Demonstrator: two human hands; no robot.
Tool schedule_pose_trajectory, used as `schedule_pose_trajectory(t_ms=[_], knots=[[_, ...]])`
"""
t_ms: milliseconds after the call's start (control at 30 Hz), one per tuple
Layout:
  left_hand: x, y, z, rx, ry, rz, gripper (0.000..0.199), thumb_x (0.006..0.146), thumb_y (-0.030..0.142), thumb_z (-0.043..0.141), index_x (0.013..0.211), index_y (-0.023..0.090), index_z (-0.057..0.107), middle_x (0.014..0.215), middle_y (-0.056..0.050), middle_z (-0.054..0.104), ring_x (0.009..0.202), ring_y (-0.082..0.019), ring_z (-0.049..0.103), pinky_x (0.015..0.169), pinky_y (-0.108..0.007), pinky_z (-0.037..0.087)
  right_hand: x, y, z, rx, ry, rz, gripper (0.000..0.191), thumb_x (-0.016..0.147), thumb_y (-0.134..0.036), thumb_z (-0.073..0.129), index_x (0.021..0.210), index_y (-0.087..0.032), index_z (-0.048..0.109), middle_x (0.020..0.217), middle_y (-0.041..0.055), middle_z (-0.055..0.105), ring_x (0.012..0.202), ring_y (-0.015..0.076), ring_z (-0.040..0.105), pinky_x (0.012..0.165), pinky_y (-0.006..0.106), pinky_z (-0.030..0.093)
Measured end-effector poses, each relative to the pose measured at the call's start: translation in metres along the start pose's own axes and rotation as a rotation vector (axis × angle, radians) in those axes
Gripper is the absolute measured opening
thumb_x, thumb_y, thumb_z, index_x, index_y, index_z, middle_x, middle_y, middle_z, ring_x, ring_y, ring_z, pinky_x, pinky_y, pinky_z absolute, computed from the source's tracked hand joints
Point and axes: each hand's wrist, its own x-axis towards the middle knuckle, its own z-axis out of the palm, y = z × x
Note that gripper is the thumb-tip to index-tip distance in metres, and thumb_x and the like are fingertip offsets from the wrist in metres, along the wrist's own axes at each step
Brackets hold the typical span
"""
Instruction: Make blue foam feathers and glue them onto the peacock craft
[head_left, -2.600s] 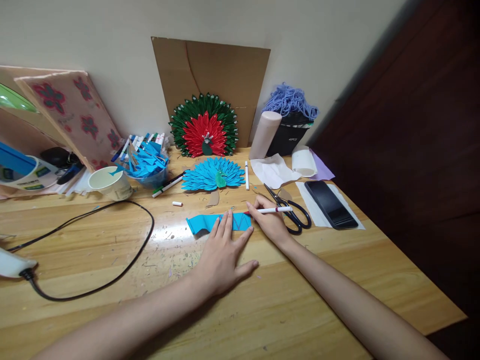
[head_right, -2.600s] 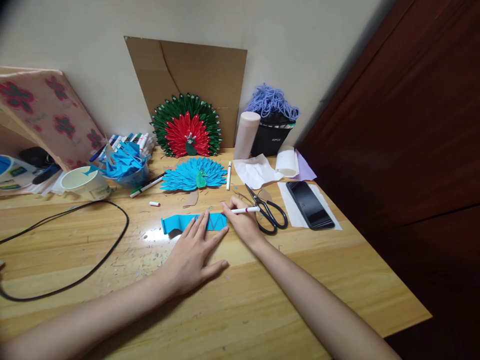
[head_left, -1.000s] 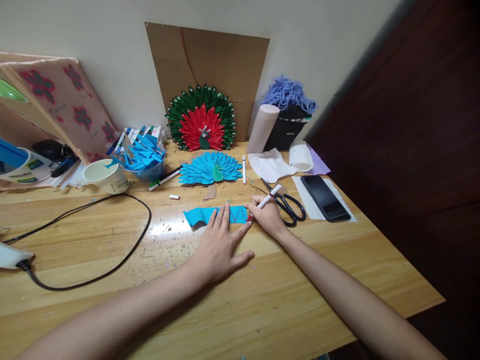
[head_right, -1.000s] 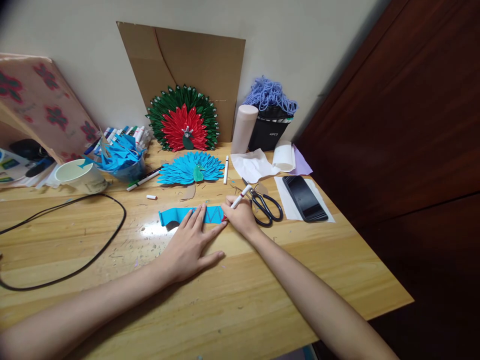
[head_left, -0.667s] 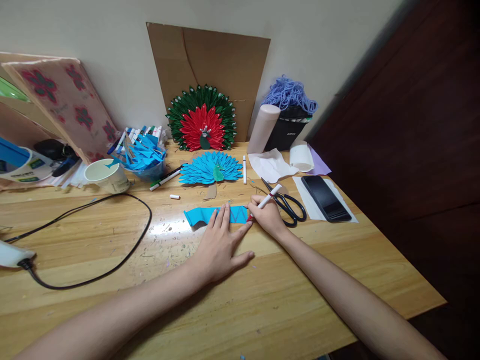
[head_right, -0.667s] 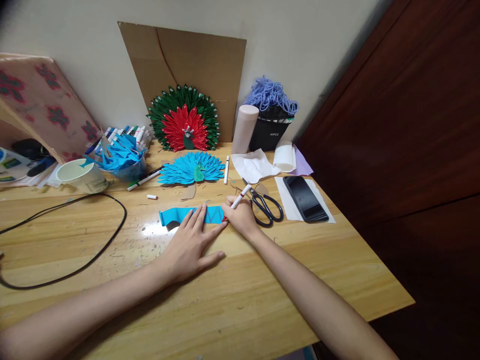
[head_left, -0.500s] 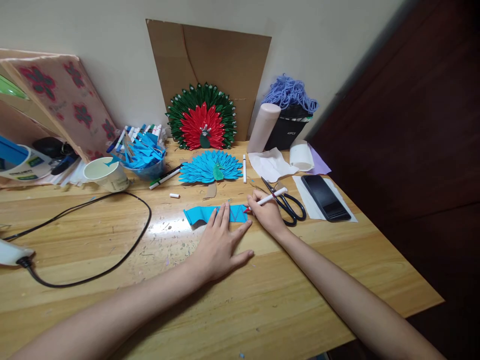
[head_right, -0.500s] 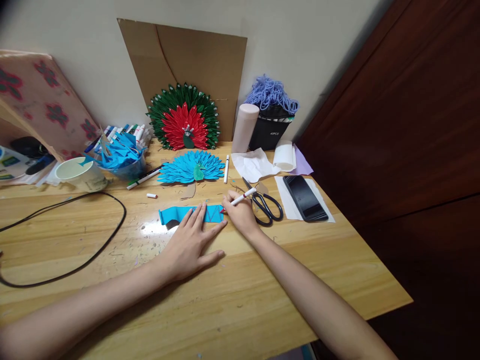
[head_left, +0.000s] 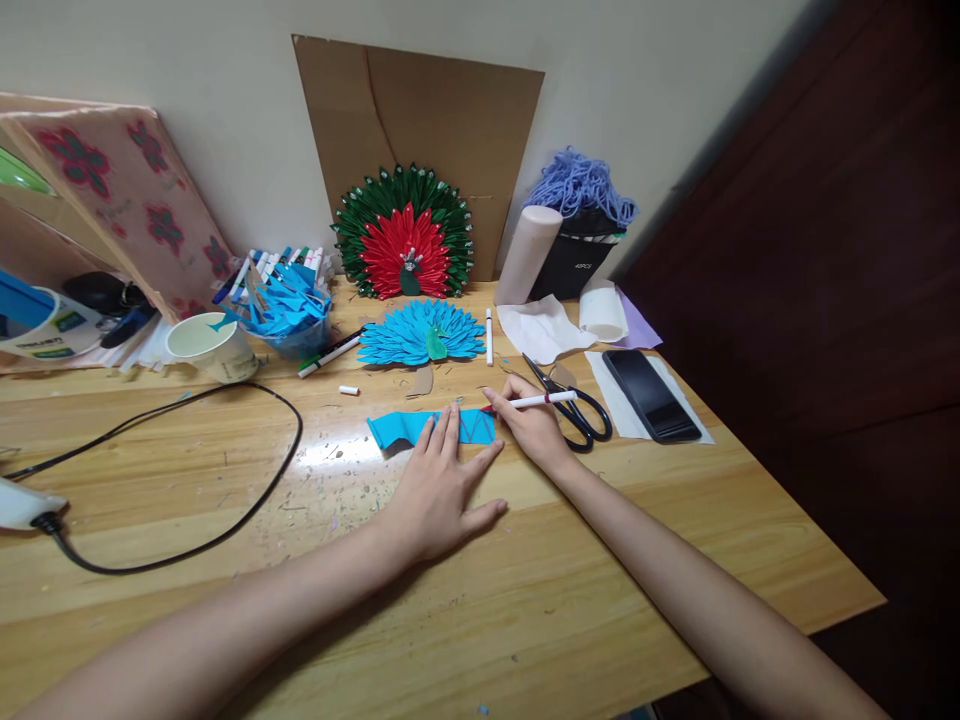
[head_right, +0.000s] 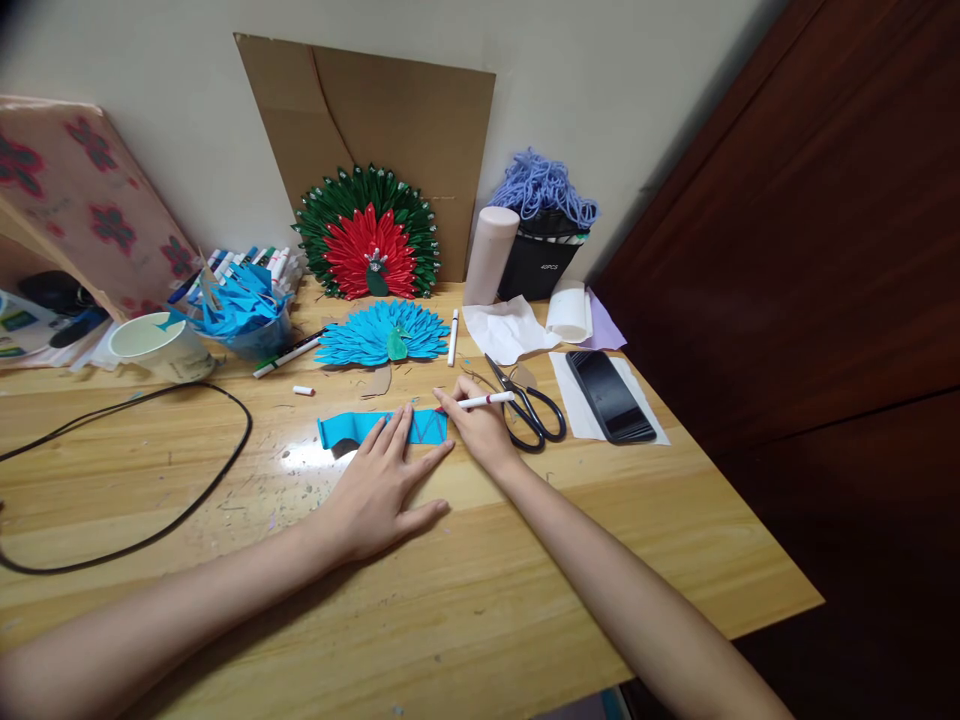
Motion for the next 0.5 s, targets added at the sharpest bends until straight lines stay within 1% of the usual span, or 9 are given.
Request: schedule_pose_trajectory(t_ms=[133, 367, 500], knots=[[0.0003, -0.0007, 0.0009, 0.002, 0.008, 0.002, 0.062, 0.080, 0.059, 0.041, 0.135, 0.031, 0.036, 0.149, -0.009, 0.016, 0.136, -0.034, 0.010, 0.106, -0.052, 0.016, -0.0004, -0.0014, -0.0002, 0.005, -0.002, 0.001, 0.035, 0.081, -0.043, 0.052, 0.059, -0.021, 0.038, 0.053, -0.0053, 0.043, 0.057, 0.0133, 0.051, 0.055, 0.023, 0.035], [0.0003, -0.0006, 0.0001, 0.006, 0.016, 0.002, 0.062, 0.080, 0.059, 0.042, 0.134, 0.030, 0.037, 0.149, -0.010, 0.017, 0.135, -0.033, 0.012, 0.106, -0.052, 0.016, -0.0008, -0.0048, 0.0002, 0.010, 0.003, 0.007, 0.036, 0.084, -0.040, 0.048, 0.057, -0.021, 0.035, 0.050, -0.0055, 0.040, 0.052, 0.0121, 0.046, 0.054, 0.024, 0.037], [0.0002, -0.0003, -0.0001, 0.005, 0.014, 0.004, 0.062, 0.080, 0.059, 0.042, 0.134, 0.030, 0.037, 0.148, -0.009, 0.018, 0.135, -0.033, 0.011, 0.106, -0.052, 0.016, -0.0009, -0.0024, -0.0002, -0.058, 0.017, -0.020, 0.035, 0.084, -0.039, 0.047, 0.057, -0.021, 0.036, 0.051, -0.0051, 0.041, 0.053, 0.0121, 0.045, 0.054, 0.024, 0.036]])
